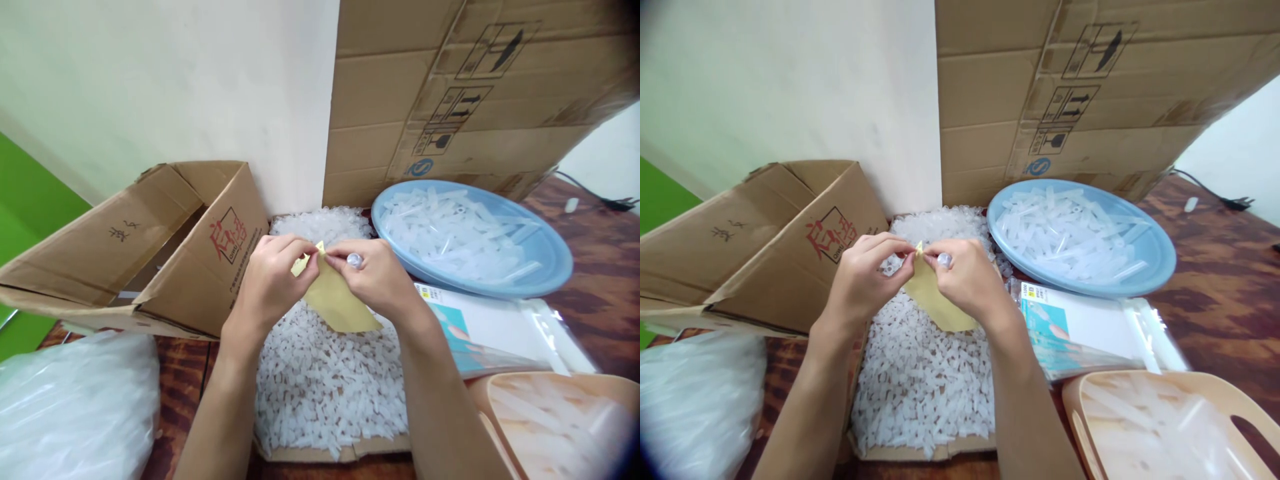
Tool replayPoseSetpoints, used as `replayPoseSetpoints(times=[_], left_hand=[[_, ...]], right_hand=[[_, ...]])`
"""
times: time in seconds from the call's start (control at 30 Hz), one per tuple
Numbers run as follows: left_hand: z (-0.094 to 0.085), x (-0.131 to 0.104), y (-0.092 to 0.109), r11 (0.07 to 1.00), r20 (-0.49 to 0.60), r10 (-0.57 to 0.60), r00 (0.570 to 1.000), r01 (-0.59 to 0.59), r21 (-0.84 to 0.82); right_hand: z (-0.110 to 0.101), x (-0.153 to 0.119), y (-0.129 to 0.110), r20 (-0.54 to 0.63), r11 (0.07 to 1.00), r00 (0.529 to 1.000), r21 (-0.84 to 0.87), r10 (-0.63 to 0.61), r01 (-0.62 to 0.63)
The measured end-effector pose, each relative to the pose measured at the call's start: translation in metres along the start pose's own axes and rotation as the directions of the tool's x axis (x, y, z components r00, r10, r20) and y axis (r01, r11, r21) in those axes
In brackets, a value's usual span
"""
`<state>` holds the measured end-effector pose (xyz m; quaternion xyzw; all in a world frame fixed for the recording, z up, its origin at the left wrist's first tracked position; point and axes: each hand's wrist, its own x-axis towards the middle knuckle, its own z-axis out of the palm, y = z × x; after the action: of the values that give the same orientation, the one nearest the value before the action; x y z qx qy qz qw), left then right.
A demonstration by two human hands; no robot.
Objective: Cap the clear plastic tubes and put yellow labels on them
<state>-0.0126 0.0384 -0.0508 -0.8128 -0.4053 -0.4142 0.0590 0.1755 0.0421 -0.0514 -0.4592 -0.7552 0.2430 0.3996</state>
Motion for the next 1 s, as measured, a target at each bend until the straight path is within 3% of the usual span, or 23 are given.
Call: replayPoseSetpoints(times=[0.17, 0.3, 0.47, 1.0], left_hand=[[-0.011, 0.005, 0.015, 0.994, -0.049, 0.102, 0.994, -0.101, 0.029], [-0.016, 0.009, 0.028, 0.969, -0.017, 0.229, 0.973, -0.226, 0.104], [-0.013, 0.011, 0.031, 0.935, 0.003, 0.313, 0.95, -0.309, 0.173], [-0.009, 0.011, 0.033, 0.933, -0.025, 0.322, 0.946, -0.313, 0.177]], right_hand=[[-0.001, 0.001, -0.001, 0.012, 0.999, 0.999, -0.014, -0.04, 0.04], [-0.001, 0.001, -0.004, 0.016, 0.998, 0.998, -0.026, -0.062, 0.063], [0.0, 0.001, -0.005, 0.023, 0.997, 0.997, -0.028, -0.076, 0.077], [0.001, 0.001, -0.002, 0.01, 0.996, 0.997, -0.039, -0.08, 0.081]])
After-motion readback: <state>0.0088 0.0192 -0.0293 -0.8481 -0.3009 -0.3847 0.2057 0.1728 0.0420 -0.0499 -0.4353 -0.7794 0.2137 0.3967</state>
